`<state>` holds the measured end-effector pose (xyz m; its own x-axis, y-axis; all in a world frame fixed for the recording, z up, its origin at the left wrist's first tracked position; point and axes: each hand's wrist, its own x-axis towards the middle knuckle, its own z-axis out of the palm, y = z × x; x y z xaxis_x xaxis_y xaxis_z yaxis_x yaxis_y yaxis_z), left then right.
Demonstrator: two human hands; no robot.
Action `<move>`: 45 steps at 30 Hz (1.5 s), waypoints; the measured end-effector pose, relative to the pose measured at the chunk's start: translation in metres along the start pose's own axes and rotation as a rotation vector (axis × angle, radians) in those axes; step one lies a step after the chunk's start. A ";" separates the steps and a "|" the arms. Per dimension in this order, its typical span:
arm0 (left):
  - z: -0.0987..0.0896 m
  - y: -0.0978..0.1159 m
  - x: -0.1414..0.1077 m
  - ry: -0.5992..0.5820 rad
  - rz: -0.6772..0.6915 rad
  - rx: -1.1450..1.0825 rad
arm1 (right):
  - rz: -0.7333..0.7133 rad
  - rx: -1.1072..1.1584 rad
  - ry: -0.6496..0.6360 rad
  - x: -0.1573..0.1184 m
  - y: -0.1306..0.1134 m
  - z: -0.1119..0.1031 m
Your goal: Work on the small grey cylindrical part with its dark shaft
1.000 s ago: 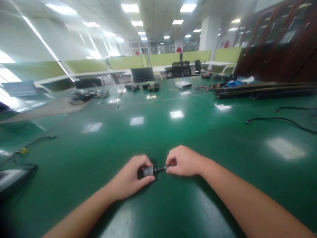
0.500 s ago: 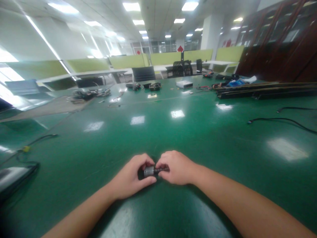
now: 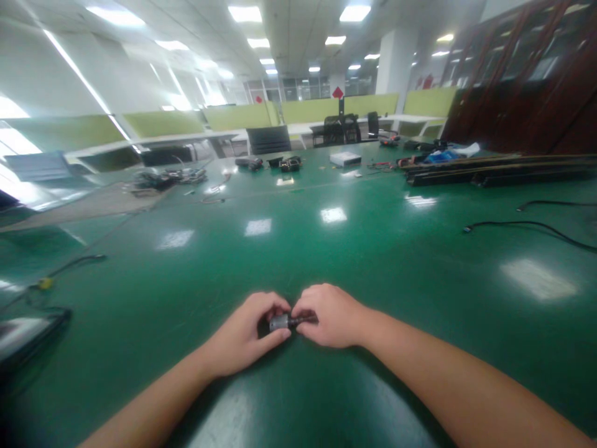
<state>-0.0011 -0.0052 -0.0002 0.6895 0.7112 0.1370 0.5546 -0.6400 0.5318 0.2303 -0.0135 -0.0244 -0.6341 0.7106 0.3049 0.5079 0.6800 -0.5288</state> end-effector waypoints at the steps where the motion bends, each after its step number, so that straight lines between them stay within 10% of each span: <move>1: 0.000 0.000 0.000 0.003 0.006 0.002 | 0.002 0.001 0.002 0.000 0.000 0.000; 45: 0.000 0.001 0.001 -0.017 -0.043 0.017 | 0.045 -0.072 -0.044 -0.012 0.013 -0.030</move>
<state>0.0001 -0.0054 0.0009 0.6724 0.7333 0.1005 0.5914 -0.6140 0.5228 0.2618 -0.0074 -0.0116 -0.6343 0.7329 0.2460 0.5759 0.6602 -0.4821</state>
